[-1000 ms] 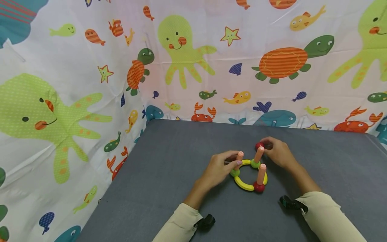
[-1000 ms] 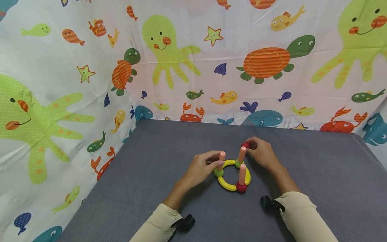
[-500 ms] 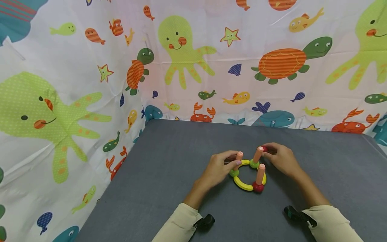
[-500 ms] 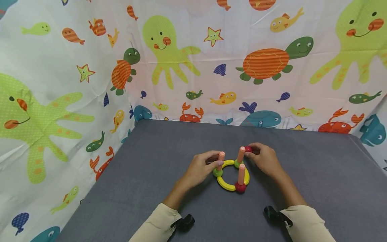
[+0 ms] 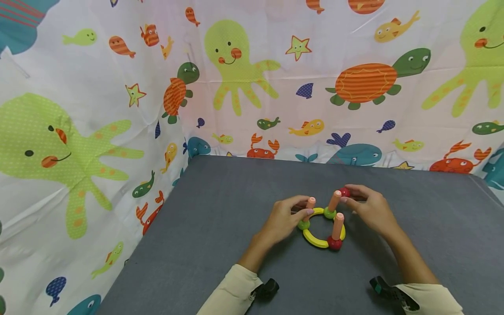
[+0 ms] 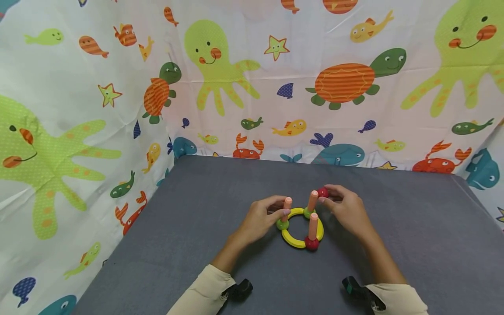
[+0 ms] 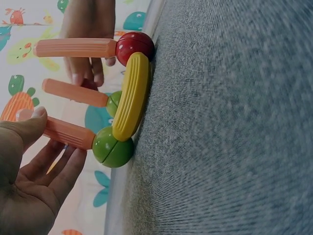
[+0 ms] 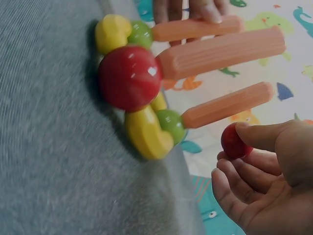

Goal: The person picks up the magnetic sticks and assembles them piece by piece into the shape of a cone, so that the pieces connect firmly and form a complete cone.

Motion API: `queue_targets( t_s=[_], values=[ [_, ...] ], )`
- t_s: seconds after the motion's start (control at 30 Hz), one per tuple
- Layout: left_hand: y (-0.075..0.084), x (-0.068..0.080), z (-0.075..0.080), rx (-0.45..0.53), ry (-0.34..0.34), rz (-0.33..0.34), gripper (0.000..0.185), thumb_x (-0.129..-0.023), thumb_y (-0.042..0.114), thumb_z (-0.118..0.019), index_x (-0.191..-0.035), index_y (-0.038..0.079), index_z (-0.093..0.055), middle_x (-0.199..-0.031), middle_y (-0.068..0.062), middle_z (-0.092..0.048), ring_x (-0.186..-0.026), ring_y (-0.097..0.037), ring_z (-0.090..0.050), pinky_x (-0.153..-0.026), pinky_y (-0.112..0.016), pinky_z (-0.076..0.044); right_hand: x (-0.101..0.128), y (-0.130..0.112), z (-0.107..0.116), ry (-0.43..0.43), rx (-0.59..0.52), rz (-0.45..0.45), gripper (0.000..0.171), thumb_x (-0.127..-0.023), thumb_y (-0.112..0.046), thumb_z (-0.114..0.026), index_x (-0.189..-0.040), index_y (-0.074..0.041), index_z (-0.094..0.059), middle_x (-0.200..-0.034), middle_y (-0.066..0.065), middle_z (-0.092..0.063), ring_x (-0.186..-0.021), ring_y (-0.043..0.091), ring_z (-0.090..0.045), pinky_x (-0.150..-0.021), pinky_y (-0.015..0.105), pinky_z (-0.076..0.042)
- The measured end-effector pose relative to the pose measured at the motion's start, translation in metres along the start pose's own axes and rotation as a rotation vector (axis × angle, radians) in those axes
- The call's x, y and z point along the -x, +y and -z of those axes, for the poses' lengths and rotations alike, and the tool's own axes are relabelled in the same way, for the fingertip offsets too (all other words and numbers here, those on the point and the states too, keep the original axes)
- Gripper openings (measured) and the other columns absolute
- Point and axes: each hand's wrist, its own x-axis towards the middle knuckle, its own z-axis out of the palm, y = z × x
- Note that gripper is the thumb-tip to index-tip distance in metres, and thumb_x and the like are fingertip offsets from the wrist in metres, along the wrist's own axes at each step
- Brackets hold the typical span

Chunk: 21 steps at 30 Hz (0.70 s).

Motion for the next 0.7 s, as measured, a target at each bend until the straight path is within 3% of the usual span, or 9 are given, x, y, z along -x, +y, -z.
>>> queue_targets(
  t_s=[0.2,0.5,0.7],
  values=[
    [0.0,0.0,-0.001,0.016,-0.01,0.014,0.036,-0.103,0.026,-0.071,-0.138,0.016,-0.07,-0.122,-0.002,-0.076,-0.108,-0.008,-0.072,-0.095,-0.023,-0.056,0.009,-0.011,0.005,0.032,-0.033,0.02,0.055,-0.107,-0.039,-0.065,-0.148,-0.002,-0.057,-0.13,0.023,-0.069,-0.115,0.036,-0.064,-0.073,0.029,-0.062],
    [-0.001,-0.001,0.0,0.014,-0.012,0.004,0.036,-0.103,0.026,-0.071,-0.138,0.017,-0.069,-0.123,-0.003,-0.076,-0.108,-0.008,-0.071,-0.096,-0.023,-0.056,0.016,-0.026,0.013,0.09,-0.07,0.093,0.051,-0.106,-0.034,-0.067,-0.149,-0.007,-0.058,-0.128,0.02,-0.071,-0.1,-0.001,-0.06,-0.074,0.02,-0.059],
    [-0.001,0.0,0.0,0.014,-0.016,0.006,0.036,-0.103,0.026,-0.071,-0.138,0.016,-0.069,-0.124,-0.003,-0.076,-0.109,-0.009,-0.071,-0.096,-0.023,-0.056,0.018,-0.032,0.013,0.111,-0.093,0.133,0.049,-0.105,-0.031,-0.069,-0.148,-0.009,-0.059,-0.128,0.018,-0.071,-0.099,-0.007,-0.062,-0.076,0.015,-0.057]
  ],
)
